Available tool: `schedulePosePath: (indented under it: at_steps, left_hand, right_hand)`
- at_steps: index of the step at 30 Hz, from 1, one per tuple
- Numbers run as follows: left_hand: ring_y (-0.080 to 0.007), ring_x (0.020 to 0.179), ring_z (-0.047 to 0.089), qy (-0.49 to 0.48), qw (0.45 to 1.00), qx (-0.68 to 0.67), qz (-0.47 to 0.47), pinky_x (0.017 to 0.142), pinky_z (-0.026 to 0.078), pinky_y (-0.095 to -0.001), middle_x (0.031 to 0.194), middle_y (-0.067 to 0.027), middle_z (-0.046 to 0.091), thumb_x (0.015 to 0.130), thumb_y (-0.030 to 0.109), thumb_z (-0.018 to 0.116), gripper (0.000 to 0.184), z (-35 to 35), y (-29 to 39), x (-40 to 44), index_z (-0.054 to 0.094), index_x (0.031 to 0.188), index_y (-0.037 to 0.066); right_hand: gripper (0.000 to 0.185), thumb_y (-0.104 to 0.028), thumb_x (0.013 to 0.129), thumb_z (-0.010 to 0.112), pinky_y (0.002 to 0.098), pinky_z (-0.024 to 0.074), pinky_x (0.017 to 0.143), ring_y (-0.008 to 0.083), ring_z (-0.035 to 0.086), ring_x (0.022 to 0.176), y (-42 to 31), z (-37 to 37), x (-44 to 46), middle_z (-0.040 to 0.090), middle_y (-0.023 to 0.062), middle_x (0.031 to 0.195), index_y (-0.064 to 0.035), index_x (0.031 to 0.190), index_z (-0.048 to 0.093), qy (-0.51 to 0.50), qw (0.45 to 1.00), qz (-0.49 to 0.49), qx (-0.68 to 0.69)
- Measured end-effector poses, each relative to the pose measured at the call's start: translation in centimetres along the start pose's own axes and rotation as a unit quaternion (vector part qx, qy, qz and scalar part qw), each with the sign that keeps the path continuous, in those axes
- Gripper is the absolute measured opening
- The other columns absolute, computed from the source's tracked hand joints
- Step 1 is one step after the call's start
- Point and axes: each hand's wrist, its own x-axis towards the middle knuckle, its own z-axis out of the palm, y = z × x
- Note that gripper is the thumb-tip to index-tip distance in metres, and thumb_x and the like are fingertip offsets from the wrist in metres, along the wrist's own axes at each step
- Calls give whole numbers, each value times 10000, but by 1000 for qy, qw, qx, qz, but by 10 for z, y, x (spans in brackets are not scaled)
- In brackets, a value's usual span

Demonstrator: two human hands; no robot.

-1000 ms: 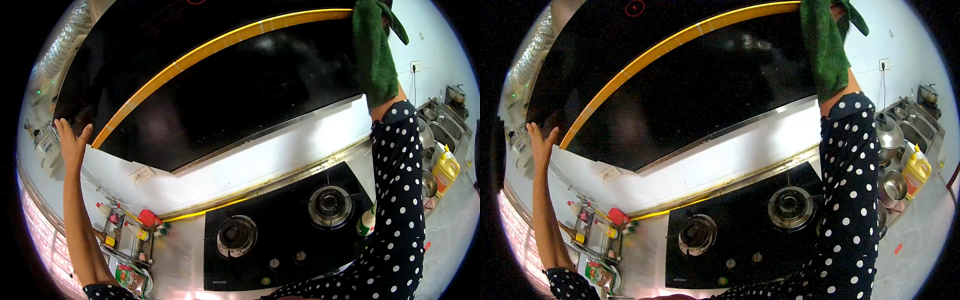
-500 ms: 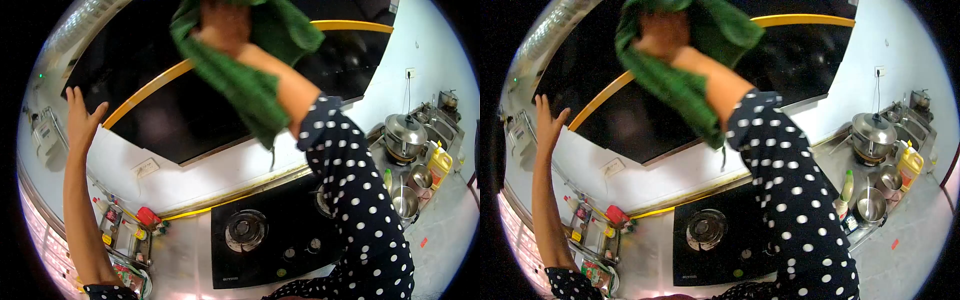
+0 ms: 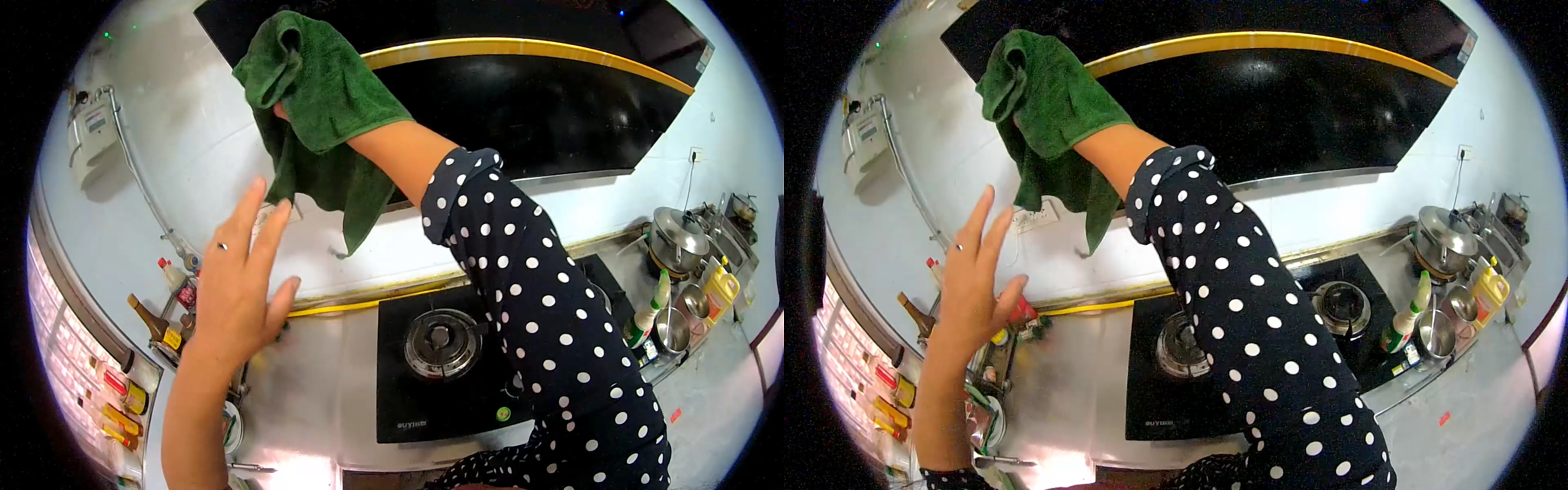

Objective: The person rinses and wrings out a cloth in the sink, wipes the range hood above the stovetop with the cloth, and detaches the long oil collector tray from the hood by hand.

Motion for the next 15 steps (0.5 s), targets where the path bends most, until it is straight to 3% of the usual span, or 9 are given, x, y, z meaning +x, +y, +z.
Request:
schedulePosePath:
  at_steps: [1,4,6,8,10,12,13,14,15]
  left_hand:
    - [-394,1140,450,-7,1000,-18,12,951,384,-431,1402,-217,315,615,42,720,753,1,4,-5,406,1299,56]
    - [-379,1210,407,-58,996,-61,-13,994,354,-411,1432,-196,283,589,-9,709,782,6,17,-12,403,1306,51]
    - [-386,1207,405,-71,996,-59,-6,990,357,-414,1431,-202,280,600,4,721,762,10,26,-11,413,1295,54]
    - [-392,1200,408,-111,990,-84,4,985,359,-424,1432,-205,275,591,24,739,769,12,39,-10,417,1290,54]
    - [-395,1171,426,-125,989,-76,16,958,372,-438,1411,-217,295,603,53,747,756,12,52,-6,418,1284,57]
    - [-399,1143,445,-134,989,-60,21,931,386,-452,1390,-229,315,615,82,755,744,10,63,-3,418,1278,60]
    - [-404,1152,438,-136,988,-73,20,934,382,-457,1390,-231,314,616,88,754,738,9,68,-1,424,1275,61]
    - [-410,1162,431,-139,986,-87,20,937,378,-461,1391,-233,313,617,94,753,732,8,73,0,429,1273,63]
    - [-410,1162,431,-142,986,-85,21,937,378,-461,1391,-233,313,617,94,753,732,7,77,1,429,1273,63]
  right_hand:
    - [223,-159,676,650,393,437,860,276,559,953,-1,-2,-2,606,102,978,-114,894,630,-1,1000,4,-3]
    - [186,-255,808,619,342,484,791,203,606,832,2,-21,-9,641,40,850,-113,926,637,-143,937,-147,-283]
    - [195,-203,789,645,333,486,819,202,608,857,8,-37,-14,642,55,875,-105,957,629,-104,966,-113,-207]
    - [189,-48,691,622,331,482,766,234,617,827,14,-76,-28,634,78,831,-96,873,636,-85,990,30,112]
    - [244,17,659,622,314,498,742,232,628,791,31,-98,-37,638,86,826,-71,886,632,-114,986,64,98]
    - [221,-3,681,639,298,497,749,194,622,793,52,-117,-46,646,71,848,-77,889,630,-54,990,-15,133]
    - [223,-24,689,668,278,497,756,154,613,794,62,-128,-48,646,54,850,-76,903,630,-104,982,69,140]
    - [275,-57,692,708,269,497,787,125,598,824,93,-120,-63,644,34,886,-81,954,627,-62,994,6,86]
    - [325,-151,727,714,287,466,866,153,584,916,125,-118,-75,621,44,990,-97,1031,613,-98,990,44,87]
